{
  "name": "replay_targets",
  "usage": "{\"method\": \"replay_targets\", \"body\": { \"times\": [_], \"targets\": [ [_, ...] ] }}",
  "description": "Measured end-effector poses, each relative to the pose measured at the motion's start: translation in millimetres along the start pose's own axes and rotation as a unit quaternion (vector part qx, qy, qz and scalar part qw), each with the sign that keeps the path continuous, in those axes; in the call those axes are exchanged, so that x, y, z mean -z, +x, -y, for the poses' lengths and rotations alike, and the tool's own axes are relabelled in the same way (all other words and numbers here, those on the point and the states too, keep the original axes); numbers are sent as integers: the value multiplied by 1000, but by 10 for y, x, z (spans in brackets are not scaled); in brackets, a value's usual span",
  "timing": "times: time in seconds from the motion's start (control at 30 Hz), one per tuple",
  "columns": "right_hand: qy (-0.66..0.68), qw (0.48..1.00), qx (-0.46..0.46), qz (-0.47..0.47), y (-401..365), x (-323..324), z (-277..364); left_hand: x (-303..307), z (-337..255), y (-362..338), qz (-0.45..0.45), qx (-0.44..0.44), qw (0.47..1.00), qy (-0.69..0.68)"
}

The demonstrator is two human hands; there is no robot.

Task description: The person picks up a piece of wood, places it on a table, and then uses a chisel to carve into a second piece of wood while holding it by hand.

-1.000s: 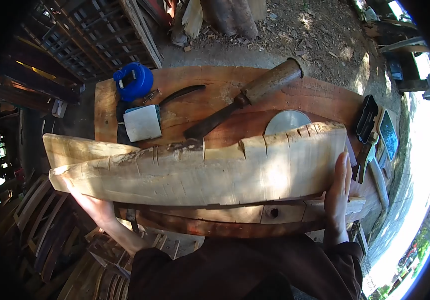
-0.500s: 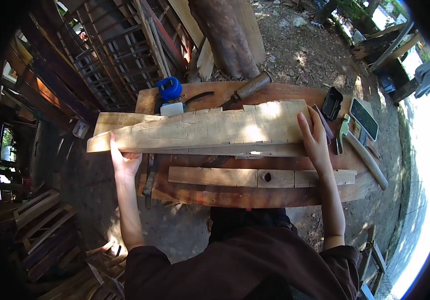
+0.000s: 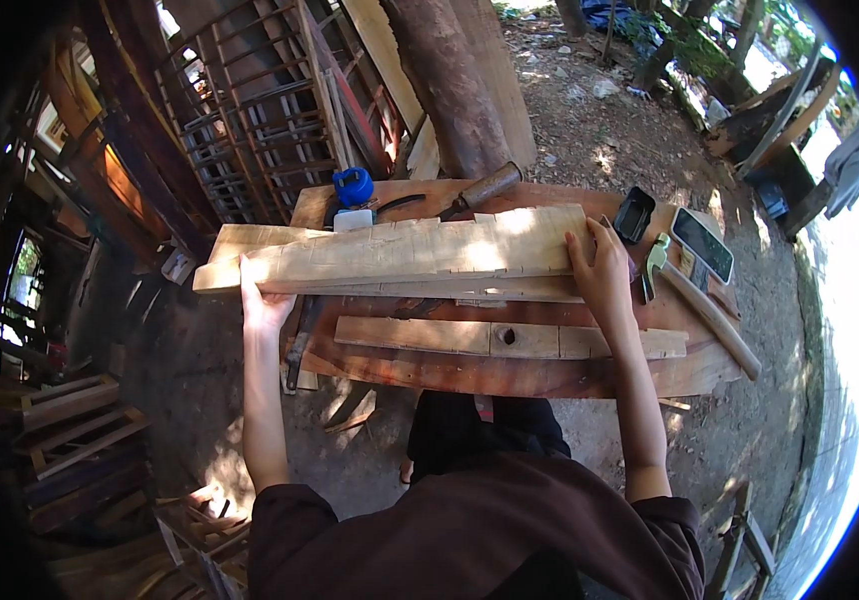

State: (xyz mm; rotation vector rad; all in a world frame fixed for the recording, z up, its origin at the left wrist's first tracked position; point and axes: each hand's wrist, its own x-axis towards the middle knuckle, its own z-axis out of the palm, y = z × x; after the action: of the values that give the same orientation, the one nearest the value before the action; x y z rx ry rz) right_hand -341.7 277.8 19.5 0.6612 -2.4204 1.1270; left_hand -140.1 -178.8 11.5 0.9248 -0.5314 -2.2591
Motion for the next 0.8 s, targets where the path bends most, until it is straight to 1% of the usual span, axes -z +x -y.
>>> {"method": "replay_targets", "body": {
  "times": [0.07, 0.1, 0.17, 0.2, 0.27, 0.33, 0.4, 0.47, 0.53, 0.57, 0.6, 0.67, 0.7, 0.73, 0.8],
  "targets": [
    [-58, 998, -26, 0, -31, 30, 74, -14, 32, 0, 25, -4, 999, 25],
    [-55, 998, -21, 4, -51, 34, 73, -69, 55, -45, 1, 4, 1000, 22],
    [-138, 990, -13, -24, -76, 35, 62, -69, 126, -35, -11, 1, 999, 32],
    [-135, 991, -10, -23, -69, 51, 66, -93, 165, -49, -18, 3, 999, 46],
    [-184, 982, -39, -15, -63, 102, 83, -118, 205, -82, -31, 4, 998, 56],
    [-193, 980, -44, -17, -71, 94, 90, -104, 210, -66, -11, 7, 997, 71],
    [-202, 978, -52, -18, -87, 98, 141, -93, 167, -50, -17, 17, 997, 79],
    [-255, 966, -43, -30, -77, 143, 218, -64, 90, -48, -22, 29, 995, 88],
    [-244, 968, -59, -10, -80, 151, 177, -127, -2, -194, 33, 97, 989, 106],
    [-232, 970, -74, 8, -76, 144, 164, -192, -21, -313, 41, 94, 984, 144],
    [-233, 970, -75, 8, -75, 143, 168, -211, -58, -346, 40, 95, 984, 144],
    [-232, 971, -54, -3, -88, 157, 192, -205, -120, -368, 83, 147, 961, 219],
    [-236, 970, -56, -4, -90, 155, 202, -238, -116, -423, 84, 144, 954, 250],
    [-235, 970, -54, -1, -99, 157, 207, -224, -158, -418, 82, 144, 954, 249],
    [-252, 966, -59, -5, -103, 152, 221, -223, -305, -374, 85, 257, 919, 288]
  ]
}}
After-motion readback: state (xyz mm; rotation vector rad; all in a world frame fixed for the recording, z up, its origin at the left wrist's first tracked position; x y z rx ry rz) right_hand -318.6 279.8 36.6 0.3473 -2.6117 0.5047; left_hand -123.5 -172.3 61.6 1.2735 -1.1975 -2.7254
